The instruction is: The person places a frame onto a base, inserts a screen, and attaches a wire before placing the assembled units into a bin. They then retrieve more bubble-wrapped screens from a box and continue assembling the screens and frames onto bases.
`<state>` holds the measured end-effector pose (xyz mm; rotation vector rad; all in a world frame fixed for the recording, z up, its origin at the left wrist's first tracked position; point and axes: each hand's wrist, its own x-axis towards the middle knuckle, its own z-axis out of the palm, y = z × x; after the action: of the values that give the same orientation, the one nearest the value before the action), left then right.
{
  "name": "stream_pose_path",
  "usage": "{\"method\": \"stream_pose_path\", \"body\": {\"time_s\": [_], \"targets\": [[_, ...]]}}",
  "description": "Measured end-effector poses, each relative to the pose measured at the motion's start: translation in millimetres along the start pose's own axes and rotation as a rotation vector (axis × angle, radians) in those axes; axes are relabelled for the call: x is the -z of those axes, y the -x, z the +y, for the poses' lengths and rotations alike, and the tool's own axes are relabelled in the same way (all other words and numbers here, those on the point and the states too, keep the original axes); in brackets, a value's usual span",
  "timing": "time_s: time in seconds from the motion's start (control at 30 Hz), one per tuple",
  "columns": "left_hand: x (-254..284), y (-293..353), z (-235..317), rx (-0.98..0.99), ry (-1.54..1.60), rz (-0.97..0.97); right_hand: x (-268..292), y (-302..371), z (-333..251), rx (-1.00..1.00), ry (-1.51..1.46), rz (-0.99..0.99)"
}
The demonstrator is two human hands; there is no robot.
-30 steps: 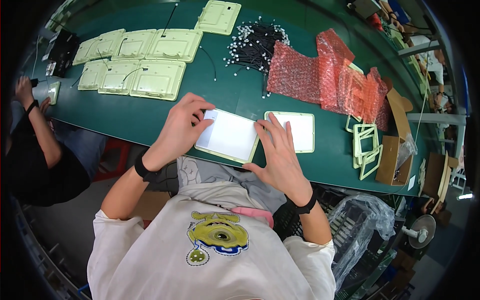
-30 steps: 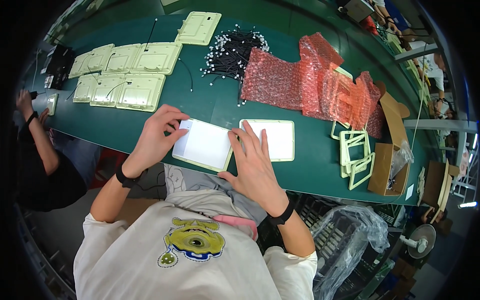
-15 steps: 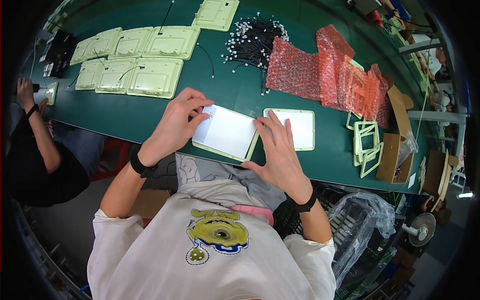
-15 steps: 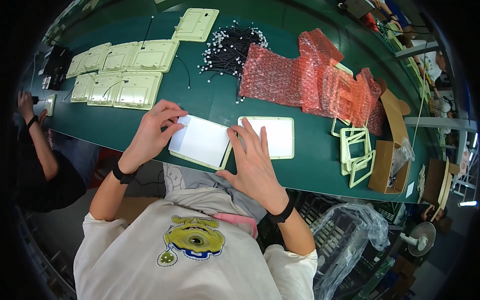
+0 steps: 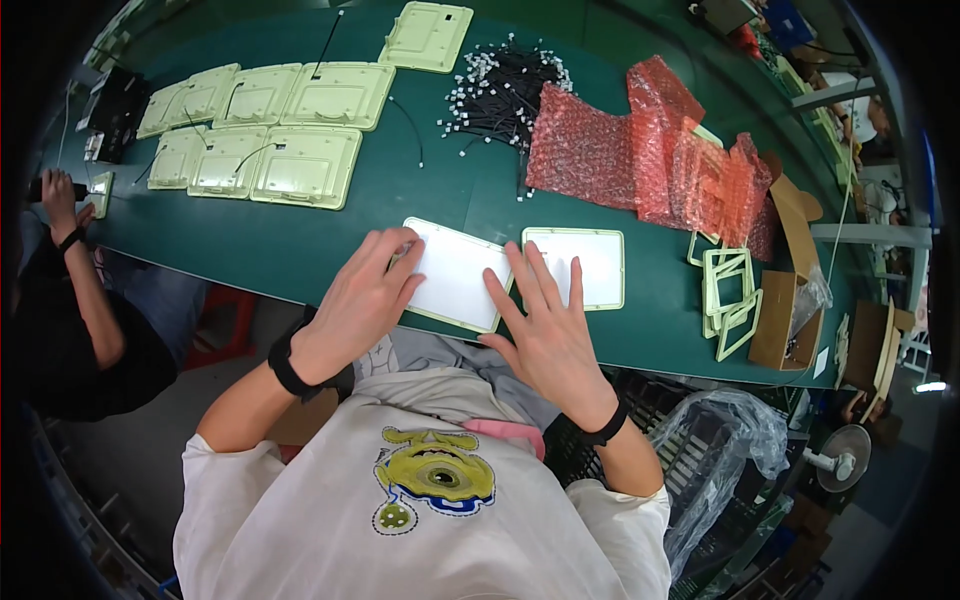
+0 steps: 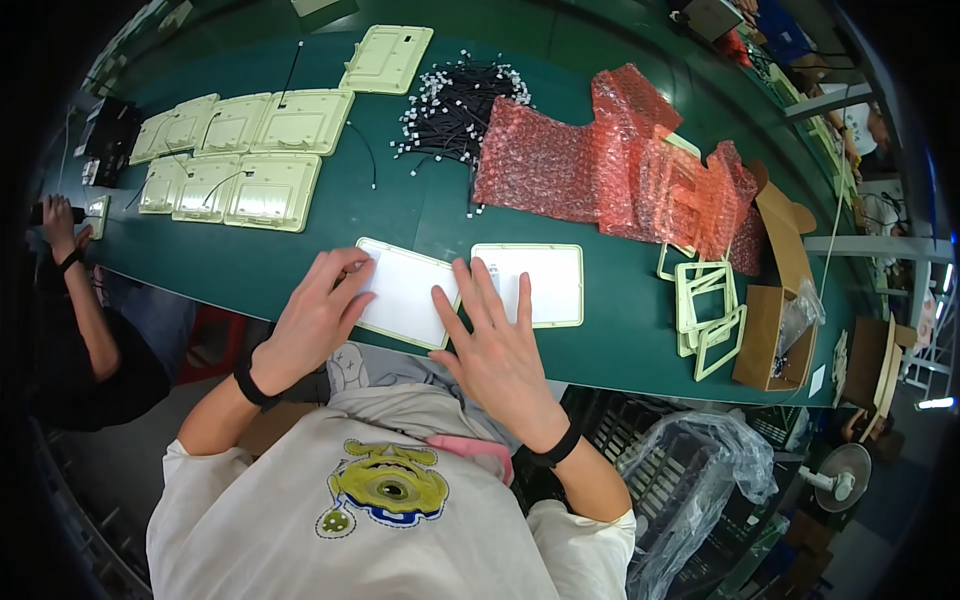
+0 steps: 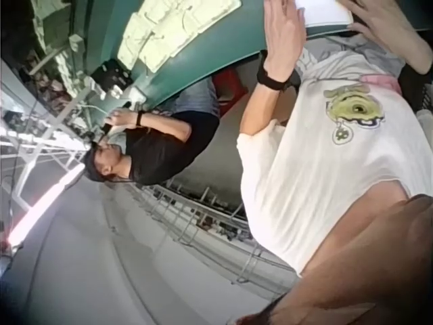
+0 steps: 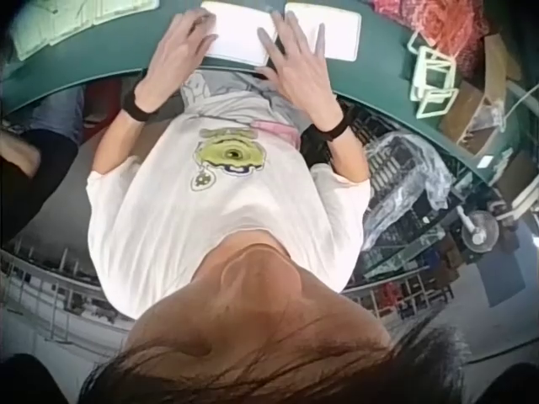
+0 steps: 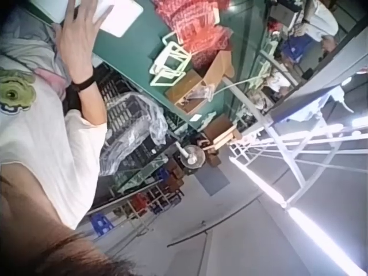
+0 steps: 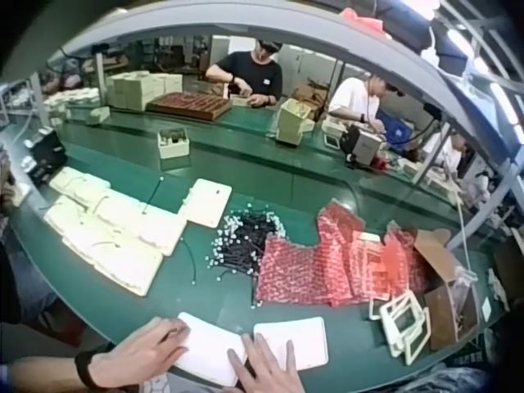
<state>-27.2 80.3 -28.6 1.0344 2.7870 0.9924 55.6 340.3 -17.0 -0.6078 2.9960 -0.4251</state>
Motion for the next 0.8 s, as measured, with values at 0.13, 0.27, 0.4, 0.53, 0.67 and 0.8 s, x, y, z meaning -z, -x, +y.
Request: {"method": "stream_pose_path", "body": {"time_s": [0.13,0.27,0.4,0.53,0.67,0.8], "targets": [[5,9,3,-0.120,-0.078,-0.007,11,-4,-7,-0.009,0.025,-0.093],[10,10,6,-0.183,-0.151,-0.049,30,-12,1,0.056,-0.009,-0.030],[21,-2,2,-0.150,-0.052,-0.061,42,-60,37,-0.117,-0.166,-0.019],[28,-64,-18,0.007,0.142,-0.027,23,-111,57,-0.291,-0.201,0.151],[7,-128,-35,0.075,0.075,-0.041,16,-135,68,-0.403,-0.051,0.126],[-21,-156,-54,0.073,-0.016,-0.019,12,-147,79,-0.394,-0.176,0.085]]}}
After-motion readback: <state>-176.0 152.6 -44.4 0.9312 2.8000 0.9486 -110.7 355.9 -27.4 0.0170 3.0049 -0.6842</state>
